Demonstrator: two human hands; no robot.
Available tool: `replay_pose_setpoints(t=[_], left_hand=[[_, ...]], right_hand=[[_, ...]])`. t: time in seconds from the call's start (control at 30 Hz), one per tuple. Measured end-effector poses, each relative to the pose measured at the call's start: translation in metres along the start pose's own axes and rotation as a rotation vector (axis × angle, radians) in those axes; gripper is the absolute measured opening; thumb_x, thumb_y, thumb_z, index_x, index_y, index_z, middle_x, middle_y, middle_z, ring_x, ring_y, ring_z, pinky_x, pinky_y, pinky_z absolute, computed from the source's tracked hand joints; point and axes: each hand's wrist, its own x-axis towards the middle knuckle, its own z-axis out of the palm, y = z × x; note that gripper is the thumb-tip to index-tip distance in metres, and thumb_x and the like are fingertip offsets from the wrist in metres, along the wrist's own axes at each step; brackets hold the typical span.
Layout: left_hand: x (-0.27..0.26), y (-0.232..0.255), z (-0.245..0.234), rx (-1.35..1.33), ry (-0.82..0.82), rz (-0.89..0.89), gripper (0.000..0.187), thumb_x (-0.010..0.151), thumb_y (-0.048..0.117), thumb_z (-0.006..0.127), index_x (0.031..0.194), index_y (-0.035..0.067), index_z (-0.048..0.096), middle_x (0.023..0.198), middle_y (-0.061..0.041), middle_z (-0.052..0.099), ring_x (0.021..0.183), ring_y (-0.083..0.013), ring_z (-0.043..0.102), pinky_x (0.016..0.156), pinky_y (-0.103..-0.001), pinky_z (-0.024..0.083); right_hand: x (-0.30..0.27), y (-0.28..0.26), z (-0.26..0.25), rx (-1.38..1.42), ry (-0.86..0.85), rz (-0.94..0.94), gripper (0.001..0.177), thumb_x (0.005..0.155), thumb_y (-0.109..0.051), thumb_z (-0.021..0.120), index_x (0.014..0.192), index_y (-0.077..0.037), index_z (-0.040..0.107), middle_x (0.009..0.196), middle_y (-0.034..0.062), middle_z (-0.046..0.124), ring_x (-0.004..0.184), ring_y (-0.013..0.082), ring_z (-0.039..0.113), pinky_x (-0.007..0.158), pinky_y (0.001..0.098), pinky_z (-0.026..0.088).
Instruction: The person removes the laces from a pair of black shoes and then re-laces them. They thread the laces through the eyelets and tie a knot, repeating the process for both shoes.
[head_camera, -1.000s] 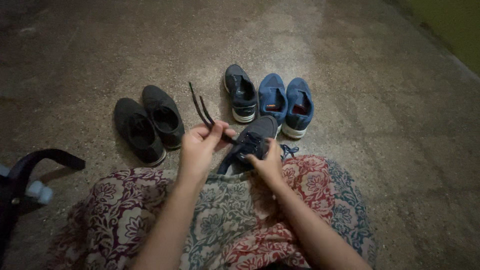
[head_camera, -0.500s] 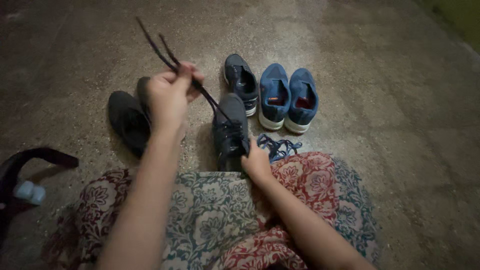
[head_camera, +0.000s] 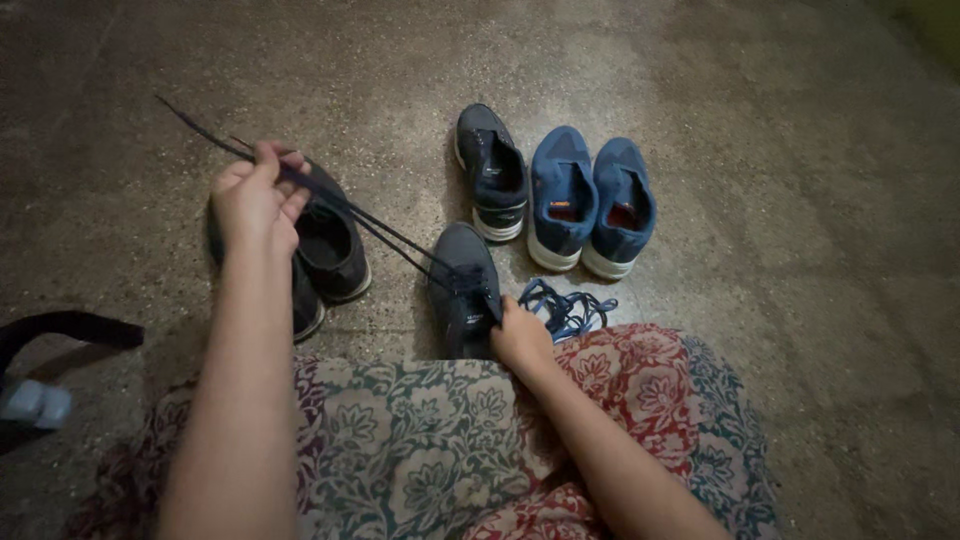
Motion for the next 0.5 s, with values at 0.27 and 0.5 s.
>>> replay_pose_setpoints(t=[0.27, 0.5], left_hand=[[0.032, -0.028, -0.028, -0.099, 0.059, -0.086, 0.02, 0.102, 0.032, 0.067, 0.11, 0.013, 0.066, 0.097, -0.003, 0.074, 0.087, -0.0176, 0.073, 0.08, -0.035, 0.058], [0.035, -0.038, -0.052, -0.121, 0.114, -0.082, 0.021, 0.104, 0.033, 0.066, 0.109, 0.012, 0.068, 0.097, -0.004, 0.074, 0.087, -0.0169, 0.071, 0.074, -0.034, 0.05]], right_hand=[[-0.008, -0.012, -0.012, 0.045, -0.025, 0.076, 0.053, 0.084, -0.018, 0.058, 0.136, -0.015, 0.052, 0.11, 0.0265, 0.07, 0.103, 0.0456, 0.067, 0.09, 0.0547, 0.052], [-0.008, -0.015, -0.014, 0.051, -0.024, 0.081, 0.047, 0.084, -0.018, 0.059, 0.131, -0.013, 0.054, 0.108, 0.0277, 0.07, 0.102, 0.0481, 0.066, 0.089, 0.0564, 0.051]])
